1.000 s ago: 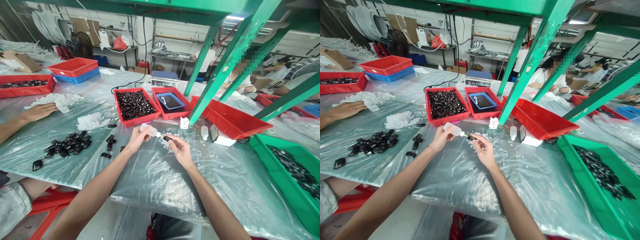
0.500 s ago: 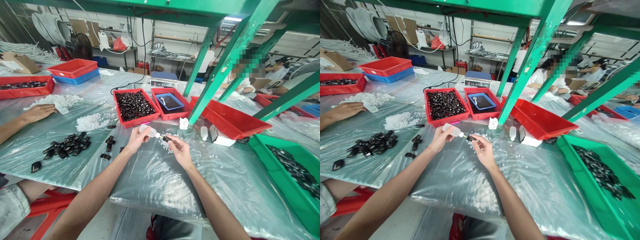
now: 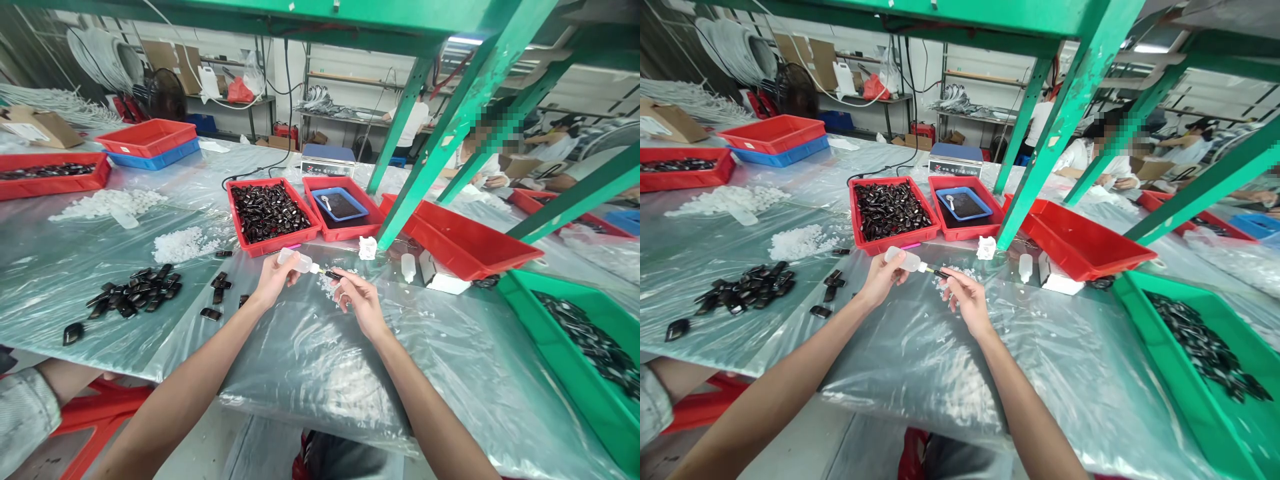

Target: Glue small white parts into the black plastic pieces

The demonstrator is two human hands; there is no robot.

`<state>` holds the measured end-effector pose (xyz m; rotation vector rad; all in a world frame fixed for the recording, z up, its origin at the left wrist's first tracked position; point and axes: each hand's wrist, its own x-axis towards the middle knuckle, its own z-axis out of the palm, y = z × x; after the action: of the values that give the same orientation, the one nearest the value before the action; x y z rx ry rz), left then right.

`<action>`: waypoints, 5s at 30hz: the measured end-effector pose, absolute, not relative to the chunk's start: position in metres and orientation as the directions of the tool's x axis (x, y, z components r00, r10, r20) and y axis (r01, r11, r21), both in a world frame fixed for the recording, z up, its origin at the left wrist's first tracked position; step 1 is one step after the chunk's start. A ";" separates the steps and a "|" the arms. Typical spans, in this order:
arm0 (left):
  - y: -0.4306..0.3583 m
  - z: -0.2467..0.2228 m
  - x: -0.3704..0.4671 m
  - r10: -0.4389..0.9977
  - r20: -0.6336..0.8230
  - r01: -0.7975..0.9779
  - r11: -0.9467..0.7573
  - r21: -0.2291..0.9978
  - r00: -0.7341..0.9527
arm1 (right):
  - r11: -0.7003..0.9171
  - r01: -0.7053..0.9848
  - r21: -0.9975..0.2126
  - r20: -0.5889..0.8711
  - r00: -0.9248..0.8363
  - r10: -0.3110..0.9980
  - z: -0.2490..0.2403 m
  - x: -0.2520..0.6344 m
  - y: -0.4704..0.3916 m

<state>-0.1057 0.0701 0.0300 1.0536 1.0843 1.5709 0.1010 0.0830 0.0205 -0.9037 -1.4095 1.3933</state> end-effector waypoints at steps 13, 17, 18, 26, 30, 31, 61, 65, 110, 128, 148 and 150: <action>0.071 0.026 -0.105 0.964 0.173 -0.254 -0.222 0.942 -0.200 | 0.139 -0.078 -0.987 0.155 -0.283 0.946 0.018 0.105 0.088; 0.070 0.026 -0.104 0.968 0.174 -0.257 -0.217 0.942 -0.179 | 0.141 -0.069 -0.988 0.155 -0.260 0.953 0.018 0.105 0.089; 0.070 0.026 -0.104 0.969 0.177 -0.255 -0.218 0.942 -0.171 | 0.143 -0.063 -0.988 0.154 -0.255 0.955 0.017 0.106 0.089; 0.071 0.023 -0.105 0.966 0.193 -0.252 -0.232 0.940 -0.171 | 0.141 -0.032 -0.989 0.145 -0.247 0.958 0.017 0.107 0.089; 0.071 0.022 -0.106 0.971 0.182 -0.243 -0.217 0.945 -0.156 | 0.130 -0.014 -0.991 0.129 -0.240 0.962 0.020 0.107 0.088; 0.071 0.022 -0.106 0.972 0.182 -0.244 -0.215 0.946 -0.148 | 0.129 -0.012 -0.992 0.128 -0.240 0.962 0.020 0.107 0.088; 0.060 0.025 -0.103 0.673 0.698 0.647 -0.422 0.635 -0.246 | 0.035 -0.281 -0.959 0.050 -0.049 0.998 0.015 0.108 0.100; 0.041 0.034 -0.085 0.874 0.354 0.686 -0.482 0.546 0.333 | 0.045 -0.255 -0.966 0.068 -0.081 0.994 0.013 0.107 0.099; 0.057 0.023 -0.077 0.974 0.199 0.032 -0.196 0.980 -0.112 | 0.091 -0.193 -0.977 0.130 -0.199 0.971 0.012 0.089 0.079; 0.053 0.037 -0.082 0.993 -0.005 -0.244 0.035 0.969 0.120 | 0.097 -0.166 -0.981 0.132 -0.214 0.968 0.011 0.090 0.079; 0.054 0.038 -0.083 0.989 -0.009 -0.227 0.042 0.973 0.148 | 0.144 -0.151 -0.978 0.175 -0.216 0.961 0.007 0.091 0.081; 0.054 0.037 -0.083 0.989 -0.008 -0.216 0.040 0.975 0.145 | 0.178 -0.144 -0.973 0.207 -0.220 0.953 0.005 0.091 0.081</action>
<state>-0.0827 0.0535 0.0371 1.0942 0.9548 1.1825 0.0912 0.0813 0.0053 -0.8527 -1.3705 1.2832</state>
